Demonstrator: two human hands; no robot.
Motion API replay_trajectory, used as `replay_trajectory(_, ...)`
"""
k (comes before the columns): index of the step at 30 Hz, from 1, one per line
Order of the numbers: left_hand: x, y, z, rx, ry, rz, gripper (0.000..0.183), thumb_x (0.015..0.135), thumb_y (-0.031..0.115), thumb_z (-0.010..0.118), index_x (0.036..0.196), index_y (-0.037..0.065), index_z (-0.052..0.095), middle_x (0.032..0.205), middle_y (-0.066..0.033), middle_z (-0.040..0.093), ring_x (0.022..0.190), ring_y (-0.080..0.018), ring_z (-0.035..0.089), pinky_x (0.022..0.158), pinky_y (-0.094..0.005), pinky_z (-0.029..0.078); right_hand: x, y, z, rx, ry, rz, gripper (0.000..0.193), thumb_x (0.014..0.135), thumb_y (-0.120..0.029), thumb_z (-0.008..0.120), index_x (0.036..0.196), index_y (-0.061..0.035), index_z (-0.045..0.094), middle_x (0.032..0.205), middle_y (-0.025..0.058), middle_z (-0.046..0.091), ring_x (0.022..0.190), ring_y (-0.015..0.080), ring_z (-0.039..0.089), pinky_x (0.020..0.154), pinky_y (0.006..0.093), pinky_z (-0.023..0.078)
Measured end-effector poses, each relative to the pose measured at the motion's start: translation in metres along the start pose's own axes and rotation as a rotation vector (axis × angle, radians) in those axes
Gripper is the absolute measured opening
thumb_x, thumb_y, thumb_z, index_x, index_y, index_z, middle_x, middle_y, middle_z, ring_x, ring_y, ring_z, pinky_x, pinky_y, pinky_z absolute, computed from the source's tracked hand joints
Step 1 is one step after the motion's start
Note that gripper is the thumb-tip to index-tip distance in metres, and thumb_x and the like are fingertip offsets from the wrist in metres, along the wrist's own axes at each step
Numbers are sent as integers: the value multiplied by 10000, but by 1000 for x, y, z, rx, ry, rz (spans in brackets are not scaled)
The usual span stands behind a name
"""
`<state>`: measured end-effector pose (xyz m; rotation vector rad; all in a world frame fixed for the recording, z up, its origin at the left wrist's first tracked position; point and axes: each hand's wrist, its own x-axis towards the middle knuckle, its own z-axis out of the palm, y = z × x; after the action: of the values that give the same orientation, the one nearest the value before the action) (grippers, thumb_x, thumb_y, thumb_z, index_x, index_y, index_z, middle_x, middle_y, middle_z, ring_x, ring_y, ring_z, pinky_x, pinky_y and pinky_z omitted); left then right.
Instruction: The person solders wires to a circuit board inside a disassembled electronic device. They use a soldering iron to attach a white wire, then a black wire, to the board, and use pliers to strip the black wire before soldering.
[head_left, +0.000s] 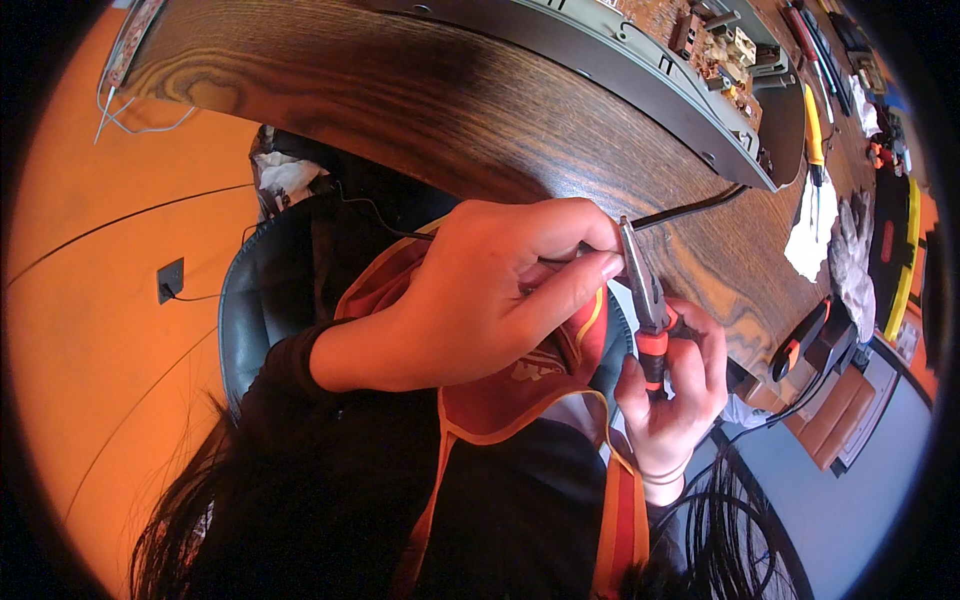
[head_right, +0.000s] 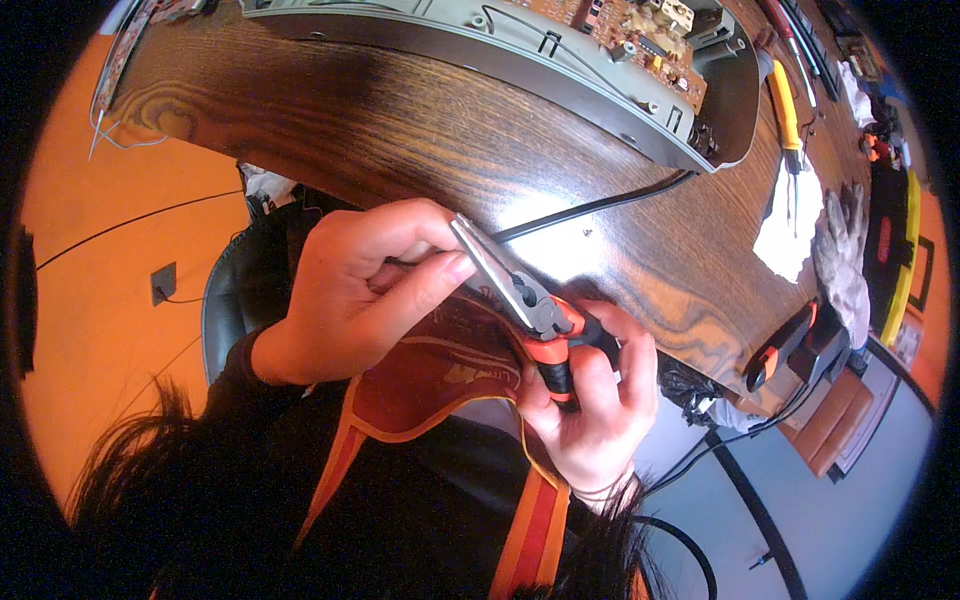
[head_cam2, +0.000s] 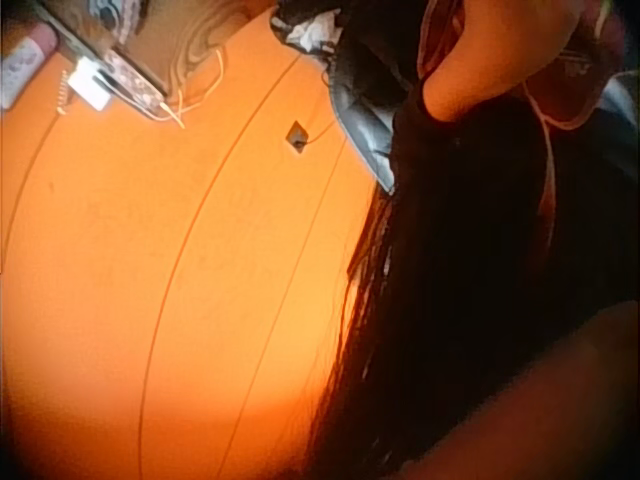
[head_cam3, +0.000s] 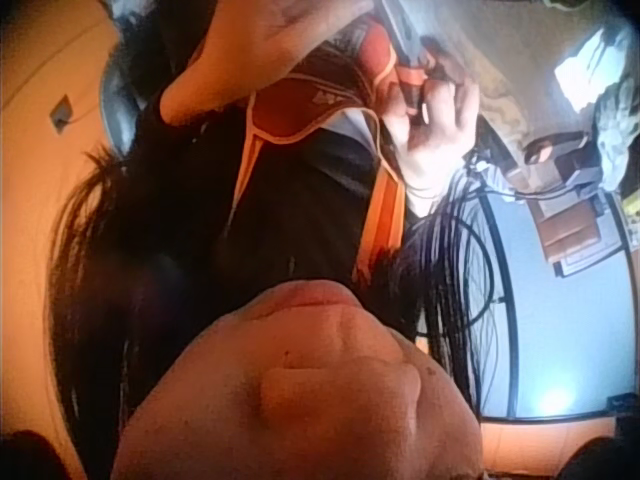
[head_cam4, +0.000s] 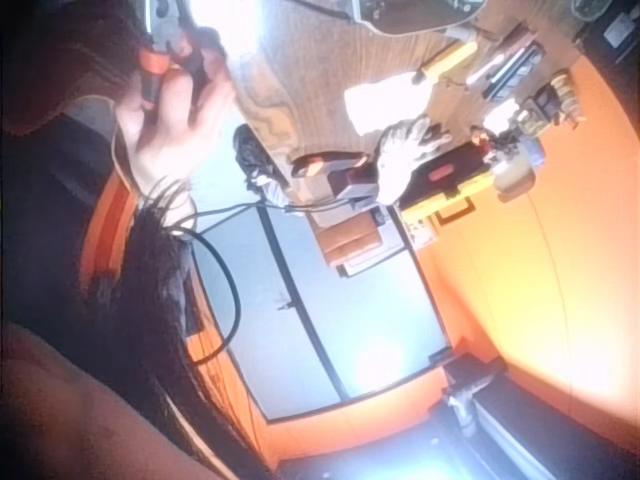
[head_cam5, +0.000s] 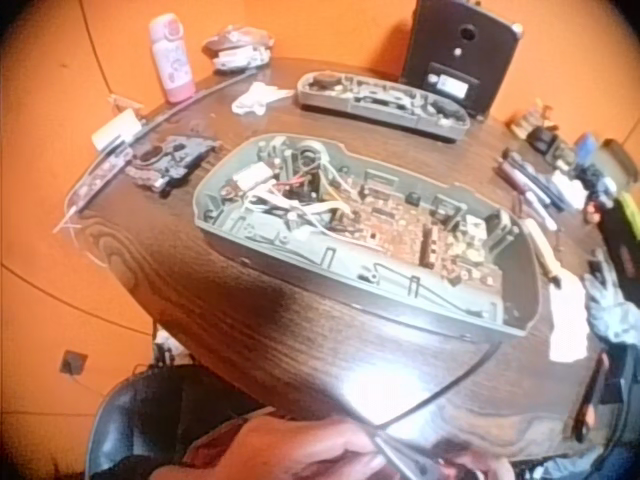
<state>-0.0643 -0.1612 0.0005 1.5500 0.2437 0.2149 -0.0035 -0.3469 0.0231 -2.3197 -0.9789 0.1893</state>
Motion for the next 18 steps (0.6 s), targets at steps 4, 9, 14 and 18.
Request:
replay_trajectory(4, 0, 1, -3, -2, -54, -9, 57, 802, 51, 562, 792, -3, 548, 584, -91, 536, 505, -122, 545, 456, -222, 389, 0, -2, 1, 55, 19, -20, 261, 601, -35, 698, 801, 6, 536, 884, 160, 514, 786, 258, 565, 708, 330, 452)
replay_trajectory(9, 0, 3, 1, -113, -54, -57, 69, 813, 46, 550, 776, -6, 526, 578, -71, 545, 495, -81, 543, 450, -216, 394, -4, -5, 12, 348, 35, 138, 416, 628, -17, 667, 978, 12, 444, 863, 140, 518, 739, 241, 548, 684, 312, 443)
replay_trajectory(14, -2, 2, -4, -137, -184, -3, 123, 811, 44, 553, 718, -5, 489, 559, -47, 522, 486, -73, 526, 431, -219, 373, -6, -1, 4, 481, -247, 190, 322, 656, 25, 595, 940, -11, 450, 790, 89, 516, 675, 159, 515, 664, 267, 427)
replay_trajectory(18, 5, -7, -8, -129, -215, 221, 148, 774, 34, 577, 682, 5, 465, 660, -66, 541, 697, -151, 562, 533, -292, 415, -9, -1, 2, 713, -290, 395, 323, 658, 43, 571, 948, -24, 445, 731, 41, 507, 665, 111, 473, 647, 242, 406)
